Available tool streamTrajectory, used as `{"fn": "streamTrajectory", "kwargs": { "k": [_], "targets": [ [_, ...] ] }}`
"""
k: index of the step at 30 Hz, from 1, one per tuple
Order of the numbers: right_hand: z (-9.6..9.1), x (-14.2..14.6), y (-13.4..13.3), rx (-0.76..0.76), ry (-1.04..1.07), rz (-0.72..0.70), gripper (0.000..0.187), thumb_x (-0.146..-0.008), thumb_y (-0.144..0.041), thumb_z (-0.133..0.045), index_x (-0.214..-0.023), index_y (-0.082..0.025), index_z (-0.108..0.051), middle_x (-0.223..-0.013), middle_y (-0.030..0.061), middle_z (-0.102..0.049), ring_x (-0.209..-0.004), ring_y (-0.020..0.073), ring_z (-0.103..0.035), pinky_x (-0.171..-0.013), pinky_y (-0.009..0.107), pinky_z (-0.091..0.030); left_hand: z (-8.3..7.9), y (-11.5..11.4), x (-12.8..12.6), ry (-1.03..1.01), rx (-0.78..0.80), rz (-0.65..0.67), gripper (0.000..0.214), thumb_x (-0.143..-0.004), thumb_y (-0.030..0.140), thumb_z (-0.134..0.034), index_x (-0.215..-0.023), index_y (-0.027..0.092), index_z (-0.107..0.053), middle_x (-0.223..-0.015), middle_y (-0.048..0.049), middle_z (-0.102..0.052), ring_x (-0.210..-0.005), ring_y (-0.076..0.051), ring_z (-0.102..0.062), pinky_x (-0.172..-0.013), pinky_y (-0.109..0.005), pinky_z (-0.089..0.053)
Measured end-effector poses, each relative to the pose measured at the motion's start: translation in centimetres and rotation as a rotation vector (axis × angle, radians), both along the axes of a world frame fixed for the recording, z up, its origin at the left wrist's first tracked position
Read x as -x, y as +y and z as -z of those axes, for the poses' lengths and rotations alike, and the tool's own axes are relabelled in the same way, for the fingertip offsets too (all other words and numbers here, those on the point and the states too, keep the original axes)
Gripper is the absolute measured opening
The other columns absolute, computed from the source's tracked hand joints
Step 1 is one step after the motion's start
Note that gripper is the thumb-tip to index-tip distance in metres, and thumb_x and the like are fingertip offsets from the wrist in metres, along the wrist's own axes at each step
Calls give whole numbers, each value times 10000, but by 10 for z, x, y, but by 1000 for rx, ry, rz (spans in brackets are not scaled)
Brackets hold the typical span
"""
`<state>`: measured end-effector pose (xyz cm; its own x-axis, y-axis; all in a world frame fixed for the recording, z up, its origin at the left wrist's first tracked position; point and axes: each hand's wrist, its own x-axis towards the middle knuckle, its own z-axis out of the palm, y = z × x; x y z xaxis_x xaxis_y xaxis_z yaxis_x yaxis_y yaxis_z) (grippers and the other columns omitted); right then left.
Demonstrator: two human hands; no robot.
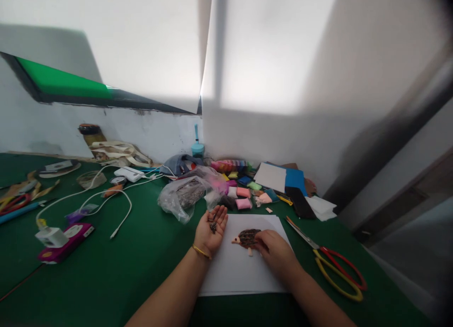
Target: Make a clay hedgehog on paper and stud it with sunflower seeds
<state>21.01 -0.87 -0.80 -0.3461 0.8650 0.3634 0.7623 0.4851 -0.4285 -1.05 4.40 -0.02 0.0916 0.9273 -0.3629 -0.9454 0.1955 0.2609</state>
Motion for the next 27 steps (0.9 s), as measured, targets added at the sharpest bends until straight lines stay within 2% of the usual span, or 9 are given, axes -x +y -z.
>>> {"fn": "streamTrajectory", "kwargs": {
  "k": [10, 18, 22, 27],
  "targets": [
    [-1, -2, 2, 44, -62, 34, 168, -835, -184, -504, -829, -217, -669, -819, 44, -627, -828, 184, -557, -755, 292, -429, 3, 1, 0, -5, -14, 16, 262, -888, 251, -400, -963, 91, -594, -1071, -178, -631, -1061, -255, -586, -834, -385, -527],
    [10, 1, 6, -17, -122, 4, 204, -861, -195, -466, -801, -191, -661, -782, 54, -606, -788, 186, -548, -736, 306, -426, 5, 0, -1, -7, -25, 24, 253, -881, 249, -411, -967, 102, -598, -1079, -179, -630, -1048, -249, -595, -826, -390, -531],
    [1, 0, 3, 7, -109, 5, 182, -857, -188, -478, -812, -196, -654, -790, 49, -606, -796, 187, -544, -737, 306, -422, 3, -2, -3, -5, -18, 31, 258, -879, 246, -412, -979, 99, -599, -1087, -178, -626, -1066, -256, -583, -830, -384, -529],
    [-22, 6, -5, -24, 12, -17, 127, -848, -207, -511, -872, -201, -636, -829, 49, -608, -820, 187, -540, -743, 306, -419, -2, -8, -7, -36, -45, 90, 278, -887, 270, -412, -999, 91, -592, -1128, -181, -605, -1111, -264, -550, -869, -396, -506]
  ]
}}
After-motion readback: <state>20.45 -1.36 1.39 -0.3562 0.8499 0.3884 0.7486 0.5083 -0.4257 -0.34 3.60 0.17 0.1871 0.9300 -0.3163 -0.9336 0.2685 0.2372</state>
